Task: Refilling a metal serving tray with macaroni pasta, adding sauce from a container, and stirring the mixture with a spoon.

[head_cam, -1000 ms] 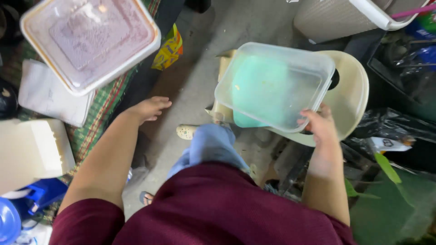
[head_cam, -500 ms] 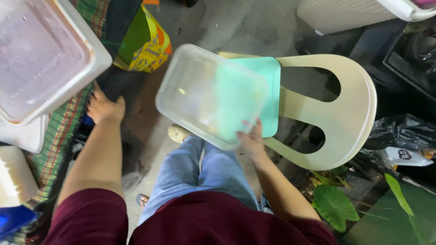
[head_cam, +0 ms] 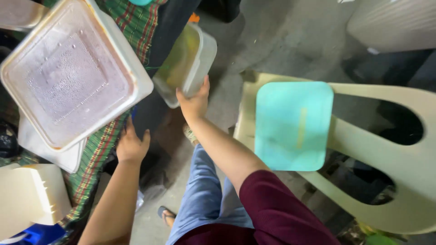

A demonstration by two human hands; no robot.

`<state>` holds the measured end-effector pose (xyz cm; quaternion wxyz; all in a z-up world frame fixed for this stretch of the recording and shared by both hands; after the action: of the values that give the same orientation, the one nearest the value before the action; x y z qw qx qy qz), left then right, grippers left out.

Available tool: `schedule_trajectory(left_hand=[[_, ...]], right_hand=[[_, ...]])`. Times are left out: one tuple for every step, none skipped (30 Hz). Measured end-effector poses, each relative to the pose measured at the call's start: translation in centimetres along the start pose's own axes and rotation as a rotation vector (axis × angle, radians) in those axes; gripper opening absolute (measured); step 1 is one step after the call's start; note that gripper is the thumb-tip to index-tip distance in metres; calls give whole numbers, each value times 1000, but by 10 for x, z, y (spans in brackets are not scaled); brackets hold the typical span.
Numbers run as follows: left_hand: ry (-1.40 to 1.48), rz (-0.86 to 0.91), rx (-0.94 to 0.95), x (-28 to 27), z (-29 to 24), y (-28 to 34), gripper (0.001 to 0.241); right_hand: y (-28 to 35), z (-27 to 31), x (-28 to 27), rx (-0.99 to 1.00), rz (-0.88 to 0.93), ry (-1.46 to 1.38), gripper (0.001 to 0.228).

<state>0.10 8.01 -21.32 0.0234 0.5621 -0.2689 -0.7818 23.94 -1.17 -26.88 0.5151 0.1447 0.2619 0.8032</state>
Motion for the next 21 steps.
schedule_trajectory(left_hand=[[-15,4,4,16,9,-8,81],[-22,-49,-10,29,19,-15,74],[-27,-102,-17,42,27,-23,70],[-41,-98,-7,57,36,-30,70],[-76,-168,-4,71,43,-37,66],[-109,-238,1,84,49,-42,62],[-119,-229,17,76,42,-42,62],[-57,-103,-33,73,38,-42,73],[5,25,-90,70,35,-39,84],[-7,35,-81,62,25,-37,84],[20,-12,-21,51,13,-30,85],[47,-58,38,38,1,-21,89],[46,-42,42,40,0,-14,89],[13,-91,105,38,-4,-5,91],[-6,-162,182,34,-18,-7,93],[7,-167,199,42,-16,-6,93],[-13,-249,257,47,-15,-3,96],[-32,-333,313,51,-15,1,99],[-29,-332,340,43,-23,4,99],[12,-182,342,40,-29,7,92],[50,-37,332,36,-35,11,86]], right_hand=[[-10,-8,21,12,-5,-9,115],[-20,-14,39,-19,-67,-2,112],[-31,-19,54,-51,-135,5,109],[-40,-23,75,-39,-145,-2,109],[-51,-30,90,27,-173,36,110],[-62,-37,104,94,-200,74,111],[-69,-45,113,109,-215,70,111],[-76,-52,127,74,-101,-41,115],[-81,-58,140,36,16,-151,119],[-82,-67,136,49,5,-154,119],[-79,-77,132,63,78,-131,112],[-74,-85,128,76,151,-109,106],[-69,-93,114,89,143,-101,106],[-62,-99,103,96,258,-63,97],[-69,-95,90,77,362,-27,88],[-62,-130,73,64,344,-22,88],[-52,-170,58,190,422,-7,92],[-40,-209,42,317,500,6,96],[-24,-213,13,314,474,-1,96],[-8,-217,-17,300,424,70,77],[9,-220,-44,282,383,144,60]])
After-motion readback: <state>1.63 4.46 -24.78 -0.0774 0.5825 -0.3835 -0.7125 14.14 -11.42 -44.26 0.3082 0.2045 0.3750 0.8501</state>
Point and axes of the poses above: each hand's wrist, its own y-axis away from the middle knuckle, its own x-axis out of the palm, z = x × y, the point moved 4 cm from there along -y, towards the middle knuckle, and after that the axes turned 11 degrees about -y, right-handed, at the moved point
